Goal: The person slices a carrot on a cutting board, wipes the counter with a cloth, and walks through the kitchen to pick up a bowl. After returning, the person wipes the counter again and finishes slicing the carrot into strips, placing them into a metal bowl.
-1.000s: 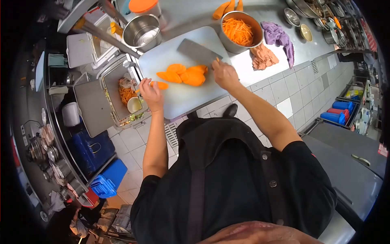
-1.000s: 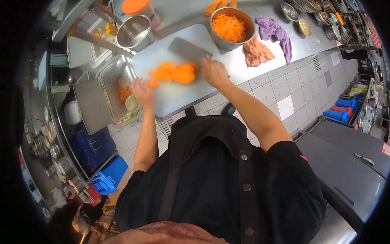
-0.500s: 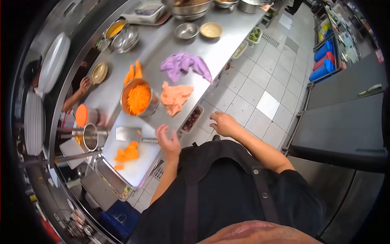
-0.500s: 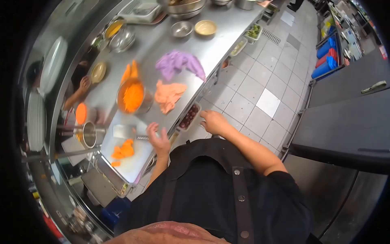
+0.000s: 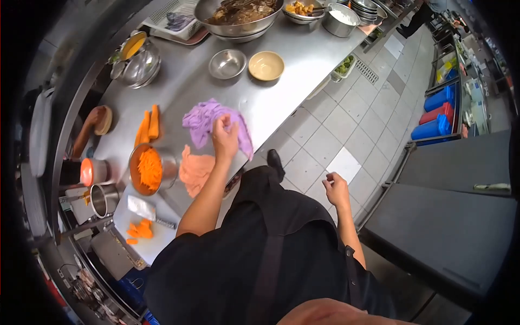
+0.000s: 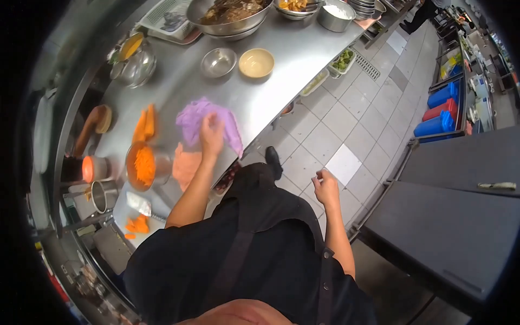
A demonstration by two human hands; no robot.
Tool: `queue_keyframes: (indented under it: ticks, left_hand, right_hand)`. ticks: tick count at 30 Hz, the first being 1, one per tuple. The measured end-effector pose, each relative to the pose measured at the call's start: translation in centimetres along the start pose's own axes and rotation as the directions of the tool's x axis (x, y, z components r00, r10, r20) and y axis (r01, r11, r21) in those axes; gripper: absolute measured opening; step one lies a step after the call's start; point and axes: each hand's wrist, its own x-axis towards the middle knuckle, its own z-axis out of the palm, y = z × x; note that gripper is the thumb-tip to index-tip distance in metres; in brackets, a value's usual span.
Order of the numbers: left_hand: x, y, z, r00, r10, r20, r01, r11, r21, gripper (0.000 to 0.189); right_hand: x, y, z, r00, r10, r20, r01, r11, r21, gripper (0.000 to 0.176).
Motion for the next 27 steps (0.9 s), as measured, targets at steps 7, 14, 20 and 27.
queue_keyframes:
  ticks: [7, 14, 20, 27]
  left_hand:
    - [14.2, 4.2, 13.6, 0.992, -0.129, -0.004, 0.122, 0.950, -0.288, 0.034]
    - [27.2, 9.2, 27.9, 0.962, -0.174, 0.210, 0.239, 0.908, -0.344, 0.052]
    - [37.5, 10.8, 36.5, 0.936, -0.352, -0.003, 0.343, 0.914, -0.215, 0.061]
    - [46.2, 11.7, 43.8, 0.737, -0.664, -0.126, 0.598, 0.727, -0.336, 0.057]
  right_hand:
    - [10.2, 4.0, -10.2, 0.988, 0.157, 0.005, -0.155, 0.982, -0.109, 0.029]
    - [31.2, -2.6, -16.7, 0.993, -0.097, -0.064, 0.089, 0.989, -0.122, 0.028]
    - [59.0, -13.5, -18.7, 0.689, -0.706, -0.162, 0.662, 0.704, -0.256, 0.036]
    - [79.3, -20.5, -16.4, 0.558, -0.814, 0.159, 0.725, 0.385, -0.571, 0.018]
